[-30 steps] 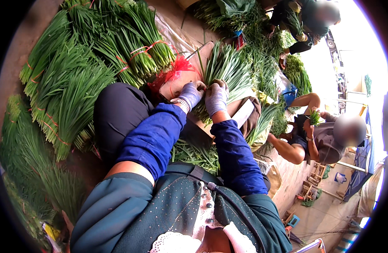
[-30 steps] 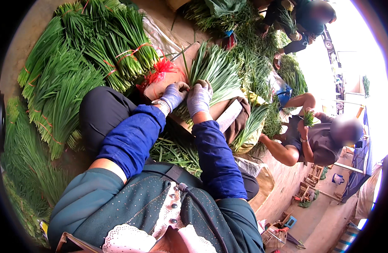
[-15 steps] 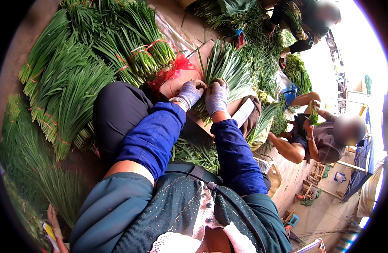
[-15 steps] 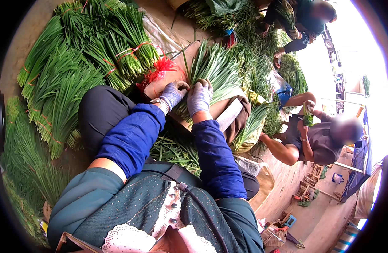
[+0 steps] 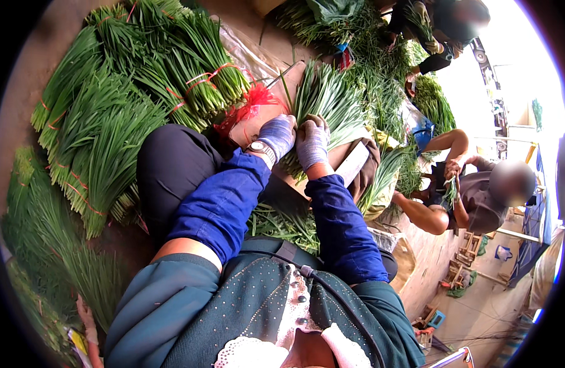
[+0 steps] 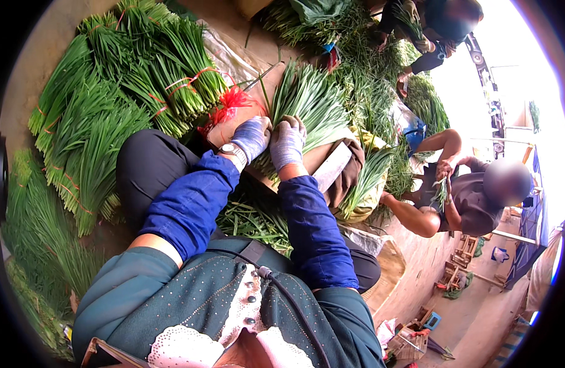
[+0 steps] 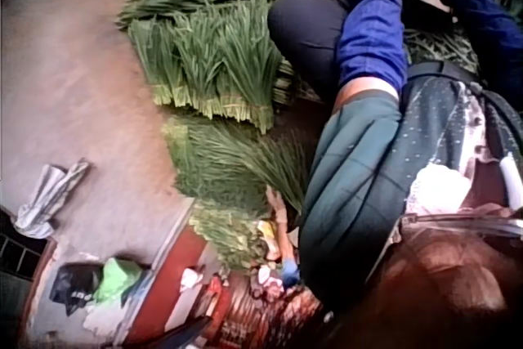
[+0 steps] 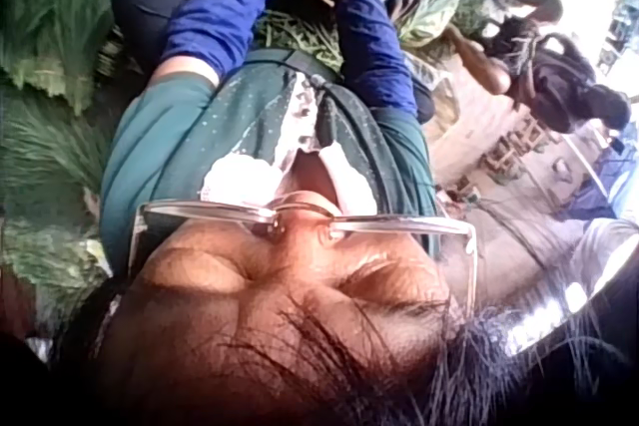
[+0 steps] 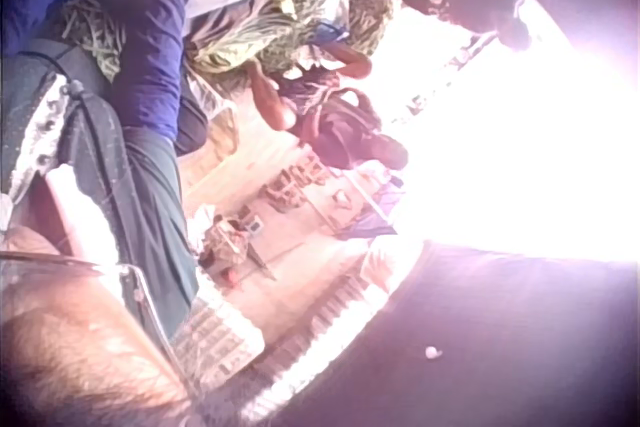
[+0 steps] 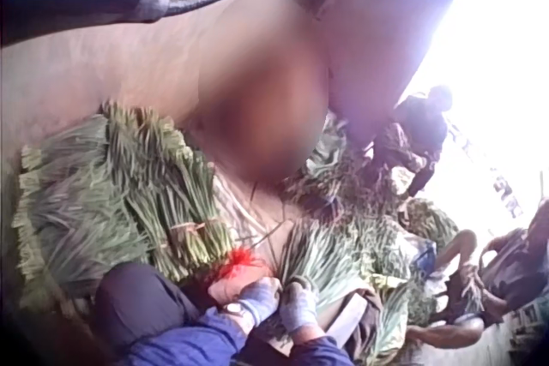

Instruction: The person gathers stalks of green leaves, aligns them into a bunch, and secures the bundle with a red tie while using a knife on a wooden block to trim the stems.

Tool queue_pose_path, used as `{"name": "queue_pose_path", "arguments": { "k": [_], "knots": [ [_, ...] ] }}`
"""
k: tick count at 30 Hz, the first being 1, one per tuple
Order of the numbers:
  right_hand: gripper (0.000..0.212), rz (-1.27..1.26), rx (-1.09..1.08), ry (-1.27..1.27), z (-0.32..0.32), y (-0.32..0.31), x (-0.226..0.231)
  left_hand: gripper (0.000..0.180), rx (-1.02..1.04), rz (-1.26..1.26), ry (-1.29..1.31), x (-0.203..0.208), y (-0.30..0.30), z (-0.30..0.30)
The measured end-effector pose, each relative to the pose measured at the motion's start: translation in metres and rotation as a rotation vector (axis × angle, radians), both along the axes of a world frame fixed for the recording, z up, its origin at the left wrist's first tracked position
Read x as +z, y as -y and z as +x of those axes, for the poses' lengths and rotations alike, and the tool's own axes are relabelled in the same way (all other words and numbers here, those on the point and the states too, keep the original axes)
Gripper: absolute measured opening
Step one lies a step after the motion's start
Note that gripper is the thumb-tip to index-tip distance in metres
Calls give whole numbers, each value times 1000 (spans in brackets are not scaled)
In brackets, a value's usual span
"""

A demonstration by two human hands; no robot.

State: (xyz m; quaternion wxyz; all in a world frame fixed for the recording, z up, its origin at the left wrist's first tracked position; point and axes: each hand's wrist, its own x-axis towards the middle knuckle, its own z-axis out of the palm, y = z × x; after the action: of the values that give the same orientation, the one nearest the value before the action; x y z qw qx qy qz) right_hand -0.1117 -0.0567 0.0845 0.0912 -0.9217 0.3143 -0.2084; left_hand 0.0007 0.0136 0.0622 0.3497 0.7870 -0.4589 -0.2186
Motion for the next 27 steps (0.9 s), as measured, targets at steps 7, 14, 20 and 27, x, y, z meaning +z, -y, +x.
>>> {"name": "queue_pose_path", "arguments": {
  "k": [7,14,20,27],
  "knots": [
    [39,382,161,-312,-11,34,16,12,-85,-119,204,17,-8,-2],
    [28,264,378,-279,-30,55,-4,7,83,-149,-18,0,-11,-19],
    [19,445,188,42,-37,43,10,8,-106,-194,247,34,1,-13],
    [19,285,226,51,-45,35,10,10,-93,-184,162,19,-5,-14]
  ]
}}
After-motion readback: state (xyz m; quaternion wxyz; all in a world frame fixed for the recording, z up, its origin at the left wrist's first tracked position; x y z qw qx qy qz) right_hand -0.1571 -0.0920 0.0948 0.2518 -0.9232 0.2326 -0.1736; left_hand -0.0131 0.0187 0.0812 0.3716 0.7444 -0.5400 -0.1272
